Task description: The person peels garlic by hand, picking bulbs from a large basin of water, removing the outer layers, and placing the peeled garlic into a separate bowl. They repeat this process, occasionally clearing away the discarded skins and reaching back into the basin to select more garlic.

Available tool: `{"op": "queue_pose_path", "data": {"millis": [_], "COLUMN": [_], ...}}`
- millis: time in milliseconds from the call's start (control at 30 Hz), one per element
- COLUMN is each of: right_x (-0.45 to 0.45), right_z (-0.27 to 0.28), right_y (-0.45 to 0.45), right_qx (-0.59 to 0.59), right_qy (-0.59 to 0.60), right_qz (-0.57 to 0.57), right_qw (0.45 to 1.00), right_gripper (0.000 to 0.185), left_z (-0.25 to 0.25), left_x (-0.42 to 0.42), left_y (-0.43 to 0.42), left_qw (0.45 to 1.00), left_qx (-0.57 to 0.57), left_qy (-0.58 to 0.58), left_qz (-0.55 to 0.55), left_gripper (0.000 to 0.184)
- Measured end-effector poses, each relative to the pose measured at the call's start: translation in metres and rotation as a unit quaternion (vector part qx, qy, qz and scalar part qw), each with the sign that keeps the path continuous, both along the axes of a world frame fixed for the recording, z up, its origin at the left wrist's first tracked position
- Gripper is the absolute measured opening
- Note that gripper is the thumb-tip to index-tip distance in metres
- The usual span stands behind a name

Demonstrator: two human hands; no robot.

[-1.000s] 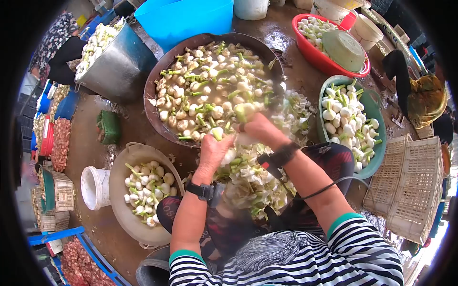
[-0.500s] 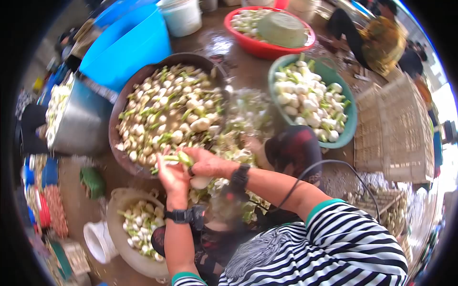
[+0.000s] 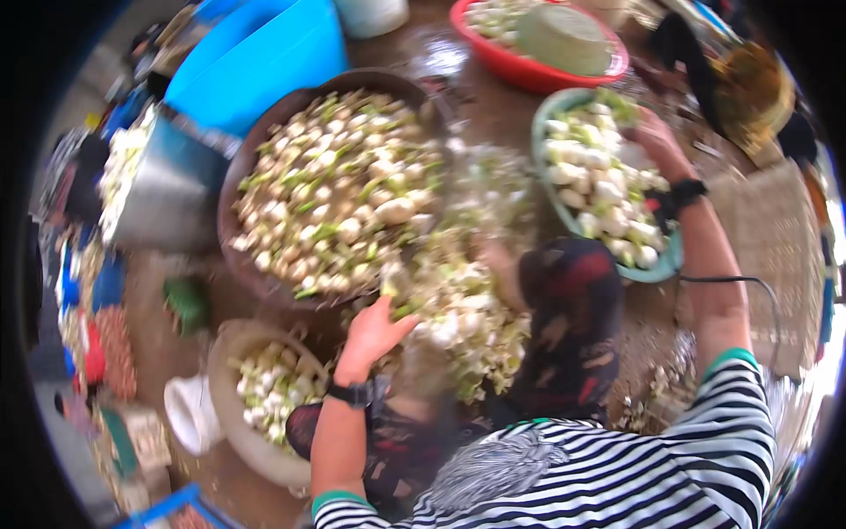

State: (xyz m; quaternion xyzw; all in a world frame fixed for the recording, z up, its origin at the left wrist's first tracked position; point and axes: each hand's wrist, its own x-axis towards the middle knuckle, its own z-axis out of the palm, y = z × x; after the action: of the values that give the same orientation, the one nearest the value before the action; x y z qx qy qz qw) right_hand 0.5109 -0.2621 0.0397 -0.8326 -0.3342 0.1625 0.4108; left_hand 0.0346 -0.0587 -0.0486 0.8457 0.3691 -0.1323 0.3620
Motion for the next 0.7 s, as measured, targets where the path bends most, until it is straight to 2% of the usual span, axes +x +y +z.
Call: {"op": "queue_pose_path", "data": {"millis": [33,67,100,167,200,233,267,300,333,367,400,433,467,500,533,600,667,700], "right_x": [0.007,0.051,0.066,0.095,0.051,0.025,0.001,-0.046,-0.058,-0.084,-0.121,-0.141,-0.159,-0.182,-0.195,-0.214,-0.224,-0.225], "right_z": [-0.006,-0.038,-0.049,-0.079,-0.044,-0.034,-0.026,-0.013,-0.023,-0.028,-0.026,-0.043,-0.063,-0.071,-0.082,-0.116,-0.135,-0.143], "right_y": [-0.007,-0.025,-0.021,-0.003,0.035,0.073,0.112,0.147,0.181,0.217,0.243,0.27,0.299,0.32,0.341,0.387,0.411,0.426], "right_qx": [-0.055,-0.142,-0.152,-0.045,-0.055,-0.04,-0.079,-0.013,0.029,-0.075,-0.078,-0.063,-0.065,-0.117,-0.136,-0.248,-0.192,-0.204], "right_qy": [-0.022,-0.155,-0.169,-0.23,-0.117,-0.054,-0.082,-0.193,-0.121,-0.081,-0.046,-0.106,-0.173,-0.165,-0.148,-0.155,-0.163,-0.173], "right_qz": [-0.096,-0.143,-0.169,-0.113,-0.038,0.019,0.069,0.181,0.3,0.336,0.38,0.429,0.471,0.463,0.495,0.497,0.479,0.465], "right_qw": [0.994,0.967,0.959,0.965,0.991,0.998,0.991,0.964,0.946,0.935,0.92,0.895,0.863,0.863,0.845,0.817,0.841,0.844], "right_gripper": [0.052,0.051,0.051,0.045,0.033,0.023,0.023,0.026,0.028,0.032,0.039,0.032,0.034,0.036,0.037,0.038,0.034,0.034], "left_z": [-0.001,-0.002,-0.008,-0.015,-0.012,-0.011,-0.011,-0.011,-0.01,0.001,0.001,-0.001,-0.001,0.002,-0.004,0.005,0.0,0.005], "left_x": [0.0,-0.001,-0.002,0.002,0.004,0.007,0.009,0.011,0.013,0.015,0.015,0.015,0.015,0.015,0.012,0.009,0.007,0.005], "left_y": [-0.002,-0.002,-0.003,-0.001,0.0,0.003,0.007,0.011,0.015,0.019,0.022,0.024,0.027,0.028,0.03,0.033,0.034,0.035], "left_qw": [0.999,0.997,0.989,0.966,0.954,0.941,0.922,0.9,0.875,0.859,0.851,0.844,0.836,0.81,0.793,0.765,0.761,0.757], "left_qx": [0.023,-0.005,-0.057,-0.136,-0.165,-0.195,-0.228,-0.261,-0.293,-0.321,-0.319,-0.314,-0.306,-0.316,-0.332,-0.348,-0.344,-0.366], "left_qy": [-0.027,-0.068,-0.118,-0.191,-0.212,-0.234,-0.261,-0.288,-0.314,-0.303,-0.314,-0.326,-0.338,-0.365,-0.381,-0.399,-0.405,-0.388], "left_qz": [0.023,0.03,0.064,0.113,0.131,0.148,0.175,0.2,0.225,0.261,0.275,0.29,0.305,0.332,0.341,0.367,0.371,0.378], "left_gripper": [0.059,0.055,0.053,0.046,0.04,0.035,0.034,0.032,0.03,0.029,0.029,0.028,0.028,0.028,0.028,0.029,0.03,0.03]}}
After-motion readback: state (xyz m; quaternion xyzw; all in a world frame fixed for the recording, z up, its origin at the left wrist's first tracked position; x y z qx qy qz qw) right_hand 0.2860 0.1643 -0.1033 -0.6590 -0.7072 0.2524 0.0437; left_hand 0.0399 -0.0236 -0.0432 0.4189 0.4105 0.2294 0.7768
